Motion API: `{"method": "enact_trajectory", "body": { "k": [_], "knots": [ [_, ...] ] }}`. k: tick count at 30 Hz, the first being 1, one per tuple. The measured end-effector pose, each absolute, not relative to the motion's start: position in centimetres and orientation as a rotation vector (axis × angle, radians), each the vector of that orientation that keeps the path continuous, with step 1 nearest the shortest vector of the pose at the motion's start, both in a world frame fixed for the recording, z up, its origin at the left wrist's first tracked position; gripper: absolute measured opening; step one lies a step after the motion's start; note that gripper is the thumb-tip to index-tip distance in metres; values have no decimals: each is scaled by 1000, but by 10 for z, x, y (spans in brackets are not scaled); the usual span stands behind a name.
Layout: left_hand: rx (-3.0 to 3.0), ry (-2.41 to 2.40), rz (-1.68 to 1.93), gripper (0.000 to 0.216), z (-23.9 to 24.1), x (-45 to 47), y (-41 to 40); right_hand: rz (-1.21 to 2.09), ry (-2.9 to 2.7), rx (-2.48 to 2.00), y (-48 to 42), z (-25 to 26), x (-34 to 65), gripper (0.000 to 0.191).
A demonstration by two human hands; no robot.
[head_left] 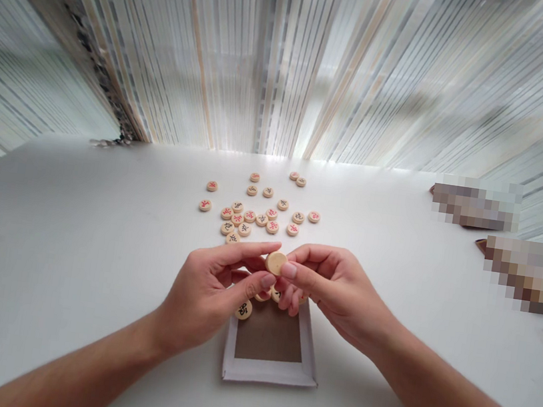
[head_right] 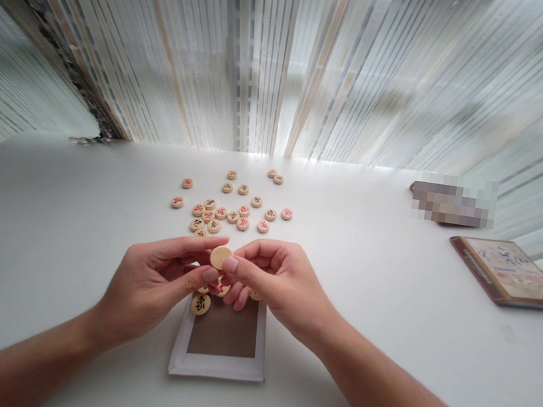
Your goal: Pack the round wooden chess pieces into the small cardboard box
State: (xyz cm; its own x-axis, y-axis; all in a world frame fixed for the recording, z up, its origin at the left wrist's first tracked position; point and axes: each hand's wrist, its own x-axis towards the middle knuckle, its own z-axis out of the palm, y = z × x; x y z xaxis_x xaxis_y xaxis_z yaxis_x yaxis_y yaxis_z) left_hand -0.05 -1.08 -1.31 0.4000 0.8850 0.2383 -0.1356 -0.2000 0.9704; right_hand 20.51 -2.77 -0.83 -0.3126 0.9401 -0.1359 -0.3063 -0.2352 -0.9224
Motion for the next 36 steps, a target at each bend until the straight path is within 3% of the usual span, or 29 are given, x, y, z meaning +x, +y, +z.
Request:
{"method": "enact_trajectory", "body": {
  "k": [6,12,28,36],
  "knots": [
    [1690,721,1058,29,-17,-2,-11,1646,-1062,-1027,-30,-6,202,43],
    [1977,636,1070,37,-19,-4,-11,1559,-1152,-1101,-32,-4,202,39],
    [1541,664,1030,22,-11,-1,-10,1734,-1040,-865,-30,-10,205,21],
    [1792,681,1052,24,-16,-4,-10,1709,-1038,-971,-32,-7,203,34]
  ]
}}
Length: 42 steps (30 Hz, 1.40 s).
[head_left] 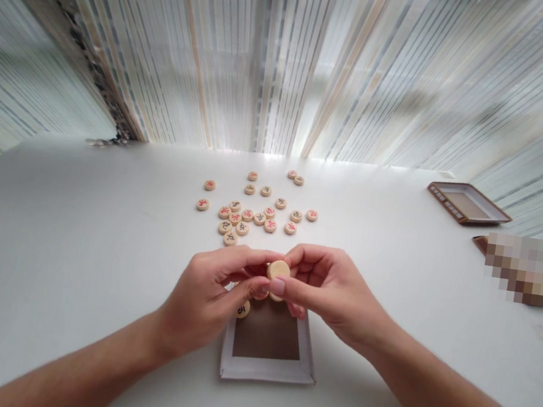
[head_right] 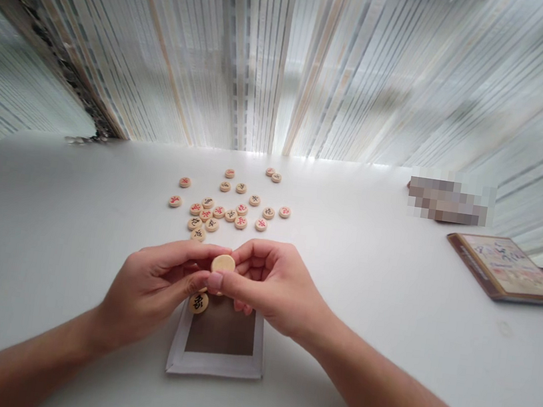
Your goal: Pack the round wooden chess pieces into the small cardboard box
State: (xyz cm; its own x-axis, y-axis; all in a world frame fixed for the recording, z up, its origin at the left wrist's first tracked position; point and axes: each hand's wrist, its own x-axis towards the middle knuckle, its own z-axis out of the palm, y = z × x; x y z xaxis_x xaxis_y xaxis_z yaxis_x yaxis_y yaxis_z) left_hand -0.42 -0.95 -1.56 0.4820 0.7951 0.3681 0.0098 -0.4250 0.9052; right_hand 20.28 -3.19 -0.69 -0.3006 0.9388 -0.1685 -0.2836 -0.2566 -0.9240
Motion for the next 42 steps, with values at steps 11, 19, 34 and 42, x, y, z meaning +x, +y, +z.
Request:
{"method": "enact_trajectory", "body": {
  "k": [11,19,34,42],
  "knots": [
    [1917,634,1061,33,-19,-6,-10,1706,-1050,-888,-31,-6,202,29],
    [1846,654,1080,28,-17,-5,-10,1733,-1064,-809,-32,-6,204,23],
    [1642,696,1087,24,-15,-3,-12,1649,-1084,-870,-32,-4,203,23],
    [1750,792,1236,22,-18,-4,-9,1475,-1211,-910,-35,-5,202,31]
  ]
}}
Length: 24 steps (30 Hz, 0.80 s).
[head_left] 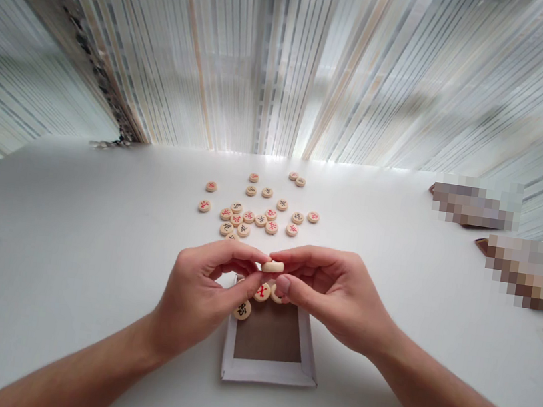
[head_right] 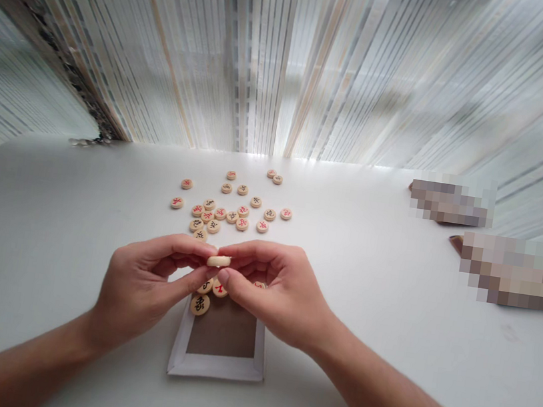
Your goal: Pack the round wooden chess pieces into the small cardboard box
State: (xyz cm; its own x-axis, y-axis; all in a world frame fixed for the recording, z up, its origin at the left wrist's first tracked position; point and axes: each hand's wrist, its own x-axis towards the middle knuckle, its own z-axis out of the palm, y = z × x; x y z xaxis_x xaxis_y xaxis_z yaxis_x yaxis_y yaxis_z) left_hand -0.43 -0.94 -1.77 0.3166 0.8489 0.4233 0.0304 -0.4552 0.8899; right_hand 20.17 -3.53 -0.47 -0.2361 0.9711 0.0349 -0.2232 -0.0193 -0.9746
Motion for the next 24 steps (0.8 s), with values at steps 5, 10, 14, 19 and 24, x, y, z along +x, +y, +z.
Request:
{"method": "enact_trajectory", "body": {
  "k": [5,10,14,19,24],
  "knots": [
    [1871,715,1311,22,-18,-5,-7,1429,-1237,-951,-36,-7,204,33],
    [1924,727,1289,26,-18,-4,-5,1386,-1285,-974,-35,-8,205,32],
    [1888,747,1228,28,-19,-3,-4,1356,-1306,-955,-35,-8,203,32],
    [2065,707,1293,20,-16,-6,-3,1348,-1299,-983,-35,-7,203,32],
    [2243,661,1365,19,-17,-8,-2,1362,-1372,-1069,-36,-6,206,28]
  ]
}}
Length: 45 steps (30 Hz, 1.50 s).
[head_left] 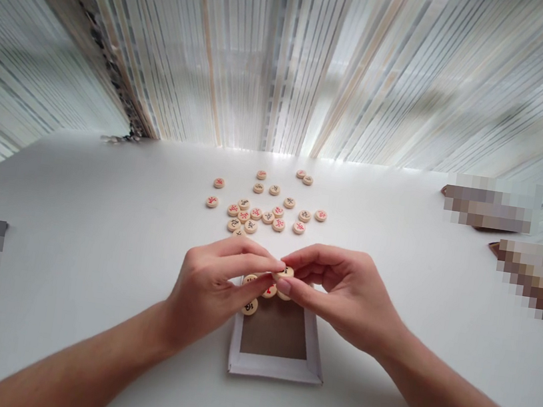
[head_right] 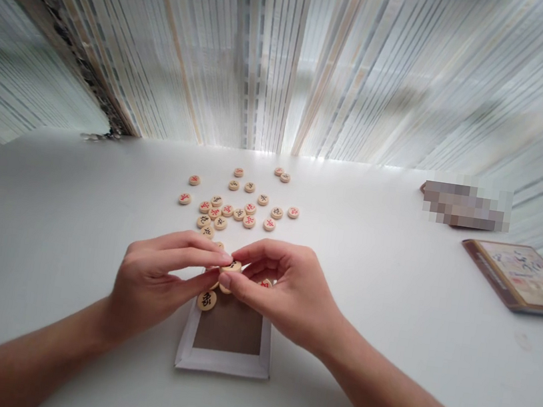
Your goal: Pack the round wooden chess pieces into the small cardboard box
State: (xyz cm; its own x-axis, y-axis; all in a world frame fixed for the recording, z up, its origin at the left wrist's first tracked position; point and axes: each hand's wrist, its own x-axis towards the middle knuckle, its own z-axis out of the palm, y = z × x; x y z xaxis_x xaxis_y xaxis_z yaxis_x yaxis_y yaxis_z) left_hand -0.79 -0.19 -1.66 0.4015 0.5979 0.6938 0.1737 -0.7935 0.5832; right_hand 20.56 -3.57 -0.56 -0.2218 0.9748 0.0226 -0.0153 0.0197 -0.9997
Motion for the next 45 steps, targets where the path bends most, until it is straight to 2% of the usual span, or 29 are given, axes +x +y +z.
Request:
{"method": "enact_trajectory", "body": {
  "k": [6,9,11,14,20,32,45],
  "knots": [
    [2251,705,1348,22,-17,-6,-4,1197,-1517,-1160,-36,-7,206,22],
    [2055,849,1301,27,-17,-5,-3,984,-1633,-1207,-38,-8,206,19],
    [1877,952,1279,21,-17,-5,0,806,-1755,-1202,-40,-8,205,15],
    [1706,1033,1257,13,-19,-5,6,612,-1941,-1071,-44,-10,201,10],
    [1685,1034,1251,16,-19,-4,8,405,-2206,-806,-48,-21,192,16],
    [1711,1000,1255,18,-22,-4,6,216,-2343,-791,-52,-33,186,13],
    [1725,988,1258,19,-23,-3,6,184,-2334,-806,-52,-34,185,16]
  ]
}}
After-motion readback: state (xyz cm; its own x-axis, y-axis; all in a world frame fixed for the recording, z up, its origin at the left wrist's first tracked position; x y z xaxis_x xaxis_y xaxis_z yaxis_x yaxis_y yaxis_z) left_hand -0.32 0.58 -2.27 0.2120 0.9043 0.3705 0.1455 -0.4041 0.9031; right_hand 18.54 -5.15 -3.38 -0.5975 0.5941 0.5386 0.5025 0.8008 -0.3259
